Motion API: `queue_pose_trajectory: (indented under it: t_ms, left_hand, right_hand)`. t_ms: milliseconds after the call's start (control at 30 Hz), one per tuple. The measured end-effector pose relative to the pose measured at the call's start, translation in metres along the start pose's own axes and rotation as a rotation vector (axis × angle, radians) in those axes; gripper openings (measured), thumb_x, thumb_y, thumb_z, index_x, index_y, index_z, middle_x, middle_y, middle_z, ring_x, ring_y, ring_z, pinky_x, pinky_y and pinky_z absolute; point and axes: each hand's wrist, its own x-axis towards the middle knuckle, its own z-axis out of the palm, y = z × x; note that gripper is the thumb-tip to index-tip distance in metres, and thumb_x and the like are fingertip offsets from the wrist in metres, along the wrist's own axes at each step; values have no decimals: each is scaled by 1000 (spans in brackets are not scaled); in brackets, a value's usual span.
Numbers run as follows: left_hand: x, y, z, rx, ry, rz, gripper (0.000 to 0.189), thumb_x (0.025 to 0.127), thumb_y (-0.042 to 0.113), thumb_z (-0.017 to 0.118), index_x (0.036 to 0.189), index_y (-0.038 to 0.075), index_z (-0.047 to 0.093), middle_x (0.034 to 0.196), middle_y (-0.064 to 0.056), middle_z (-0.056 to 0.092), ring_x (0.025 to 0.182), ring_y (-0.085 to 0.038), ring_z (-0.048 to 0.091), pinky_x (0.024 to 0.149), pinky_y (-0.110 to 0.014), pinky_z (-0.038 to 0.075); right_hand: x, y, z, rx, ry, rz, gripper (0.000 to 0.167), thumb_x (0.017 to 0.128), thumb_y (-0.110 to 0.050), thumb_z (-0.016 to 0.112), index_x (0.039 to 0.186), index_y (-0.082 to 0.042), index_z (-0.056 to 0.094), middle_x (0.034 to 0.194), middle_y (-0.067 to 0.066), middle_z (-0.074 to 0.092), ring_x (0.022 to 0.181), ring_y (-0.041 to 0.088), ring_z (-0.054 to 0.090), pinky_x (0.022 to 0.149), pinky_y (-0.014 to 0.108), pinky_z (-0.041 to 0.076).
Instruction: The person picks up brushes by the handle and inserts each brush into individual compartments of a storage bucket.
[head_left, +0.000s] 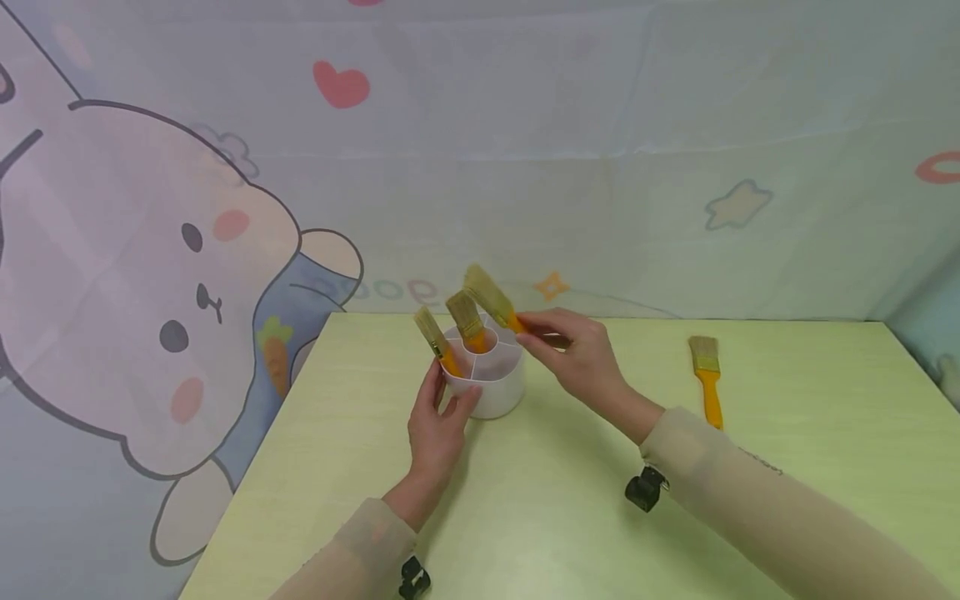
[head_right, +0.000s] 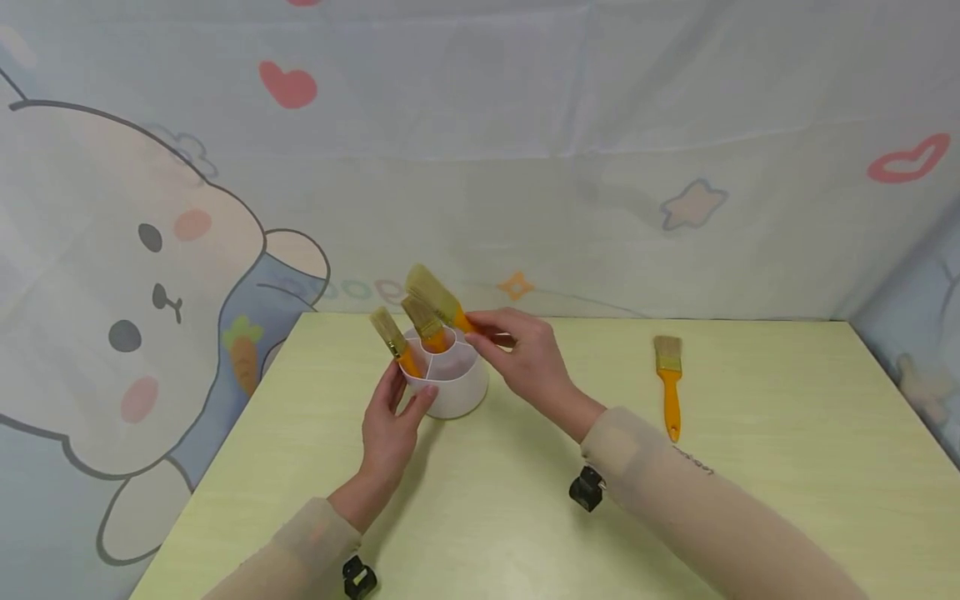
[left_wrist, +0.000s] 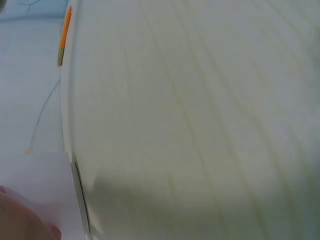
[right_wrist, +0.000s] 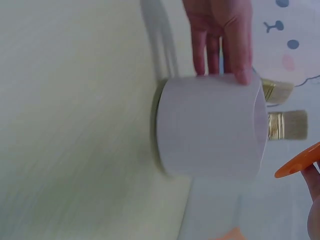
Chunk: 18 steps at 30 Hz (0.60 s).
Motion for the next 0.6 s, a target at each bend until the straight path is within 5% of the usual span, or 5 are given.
queue_pose_trajectory:
  t_ms: [600]
  left_hand:
    - [1, 0, -1, 1, -3, 10, 80, 99, 19, 81, 166, 13, 39, 169, -8, 42, 156, -28, 41, 119, -44, 47]
  right_hand:
    - [4, 5, 47, 110, 86, 58, 29, 92, 2, 82, 121, 3, 77, 116, 18, 78, 107, 34, 77, 88, 34, 66]
